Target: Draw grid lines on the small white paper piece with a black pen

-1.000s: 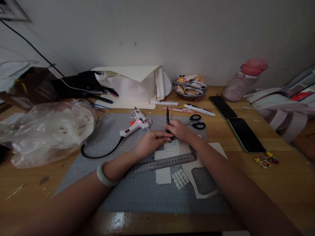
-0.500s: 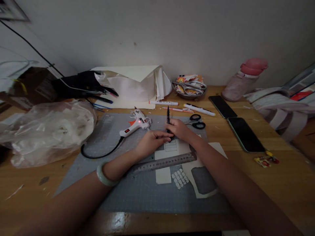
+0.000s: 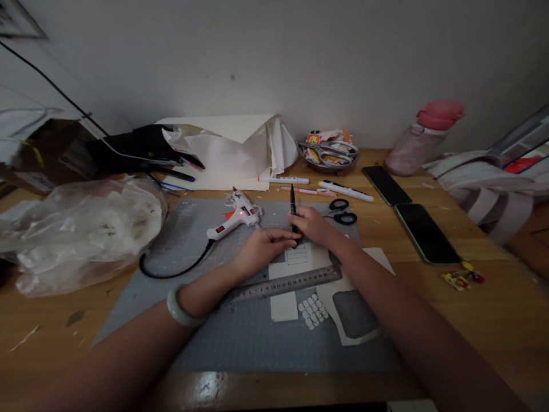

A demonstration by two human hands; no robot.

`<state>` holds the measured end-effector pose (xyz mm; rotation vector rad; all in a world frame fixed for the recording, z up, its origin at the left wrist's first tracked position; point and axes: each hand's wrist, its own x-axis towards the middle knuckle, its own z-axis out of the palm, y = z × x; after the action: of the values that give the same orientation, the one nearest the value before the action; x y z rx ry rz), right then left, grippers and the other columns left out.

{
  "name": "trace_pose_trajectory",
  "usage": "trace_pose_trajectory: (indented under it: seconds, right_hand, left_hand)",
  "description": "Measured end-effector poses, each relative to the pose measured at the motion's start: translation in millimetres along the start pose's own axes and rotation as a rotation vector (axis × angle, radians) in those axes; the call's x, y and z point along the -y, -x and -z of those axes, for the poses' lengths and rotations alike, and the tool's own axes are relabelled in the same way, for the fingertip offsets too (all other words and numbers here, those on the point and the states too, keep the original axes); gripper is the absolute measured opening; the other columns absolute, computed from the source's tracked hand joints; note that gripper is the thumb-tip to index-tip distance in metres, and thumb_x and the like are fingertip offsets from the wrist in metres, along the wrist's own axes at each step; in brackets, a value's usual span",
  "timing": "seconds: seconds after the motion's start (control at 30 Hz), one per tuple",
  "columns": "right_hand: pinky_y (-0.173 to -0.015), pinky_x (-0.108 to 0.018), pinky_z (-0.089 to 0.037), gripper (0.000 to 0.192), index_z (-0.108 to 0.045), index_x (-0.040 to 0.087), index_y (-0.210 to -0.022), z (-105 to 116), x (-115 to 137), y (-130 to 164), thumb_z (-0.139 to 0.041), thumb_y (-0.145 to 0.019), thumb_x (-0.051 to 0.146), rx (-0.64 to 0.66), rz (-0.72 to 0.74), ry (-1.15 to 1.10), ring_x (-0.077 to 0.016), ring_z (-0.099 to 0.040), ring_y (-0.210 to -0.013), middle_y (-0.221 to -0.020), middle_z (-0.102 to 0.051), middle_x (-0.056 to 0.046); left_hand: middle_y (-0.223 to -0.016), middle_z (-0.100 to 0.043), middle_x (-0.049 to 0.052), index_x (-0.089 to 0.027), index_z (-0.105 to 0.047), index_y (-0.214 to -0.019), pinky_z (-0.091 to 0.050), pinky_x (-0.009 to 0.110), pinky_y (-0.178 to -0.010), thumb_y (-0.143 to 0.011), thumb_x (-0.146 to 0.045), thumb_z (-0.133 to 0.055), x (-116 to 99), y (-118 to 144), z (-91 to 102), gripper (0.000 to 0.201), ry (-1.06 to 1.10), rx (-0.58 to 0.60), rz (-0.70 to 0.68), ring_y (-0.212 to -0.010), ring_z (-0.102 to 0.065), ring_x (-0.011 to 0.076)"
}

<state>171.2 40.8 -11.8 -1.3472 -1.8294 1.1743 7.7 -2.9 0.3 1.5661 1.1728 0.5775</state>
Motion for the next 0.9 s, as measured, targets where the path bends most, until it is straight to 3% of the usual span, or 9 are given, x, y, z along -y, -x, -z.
trace_pose_trajectory:
  seconds: [0.37,0.53,0.73,0.83,0.9]
  right_hand:
    - [-0.052,-0.025,-0.029,0.021,-0.045,0.019,-0.054,2.6,0.5,6.6,-0.05,-0.073,0.027,-0.008,-0.016,0.001,-0.0111,-0.04,-0.052,-0.05,-0.043,0.005]
    - [-0.049,-0.025,-0.033,0.024,-0.05,0.02,-0.057,4.0,-2.5,19.9,-0.051,-0.076,0.034,-0.166,-0.11,-0.042,-0.0126,-0.047,-0.047,-0.047,-0.051,0.002]
    - [-0.046,-0.025,-0.039,0.024,-0.056,0.019,-0.074,3.2,-1.0,49.5,-0.058,-0.073,0.043,-0.453,-0.056,-0.183,-0.013,-0.049,-0.044,-0.049,-0.054,0.003]
    - [-0.044,-0.024,-0.041,0.022,-0.051,0.021,-0.069,-1.5,-5.9,65.2,-0.058,-0.075,0.041,-0.398,-0.061,-0.257,-0.0132,-0.051,-0.043,-0.049,-0.054,0.003]
    - [-0.044,-0.023,-0.04,0.02,-0.049,0.021,-0.067,-3.1,-8.3,73.9,-0.056,-0.078,0.035,-0.365,0.032,-0.185,-0.012,-0.05,-0.043,-0.049,-0.052,0.003]
  left_hand:
    - [-0.101,-0.077,-0.001,-0.022,-0.077,-0.101,-0.051,0.026,-0.085,-0.078,-0.027,-0.064,1.4,-0.5,0.1,0.026,0.013,0.009,-0.012,-0.093,-0.068,0.0182]
    - [-0.1,-0.077,0.0,-0.022,-0.077,-0.1,-0.051,0.026,-0.086,-0.077,-0.026,-0.066,3.4,-1.4,-0.3,0.026,0.051,-0.001,0.004,-0.094,-0.068,0.0179]
    - [-0.099,-0.078,-0.002,-0.024,-0.078,-0.096,-0.051,0.024,-0.085,-0.078,-0.024,-0.066,-0.1,-0.6,-0.3,0.022,0.074,0.005,0.036,-0.092,-0.069,0.0168]
    - [-0.102,-0.077,-0.001,-0.022,-0.077,-0.098,-0.051,0.024,-0.086,-0.078,-0.024,-0.066,-0.4,0.1,-0.3,0.023,0.083,0.006,0.044,-0.094,-0.069,0.0169]
    - [-0.103,-0.077,-0.001,-0.022,-0.077,-0.1,-0.051,0.024,-0.087,-0.078,-0.025,-0.066,0.0,0.6,-0.1,0.024,0.081,0.007,0.046,-0.096,-0.069,0.017]
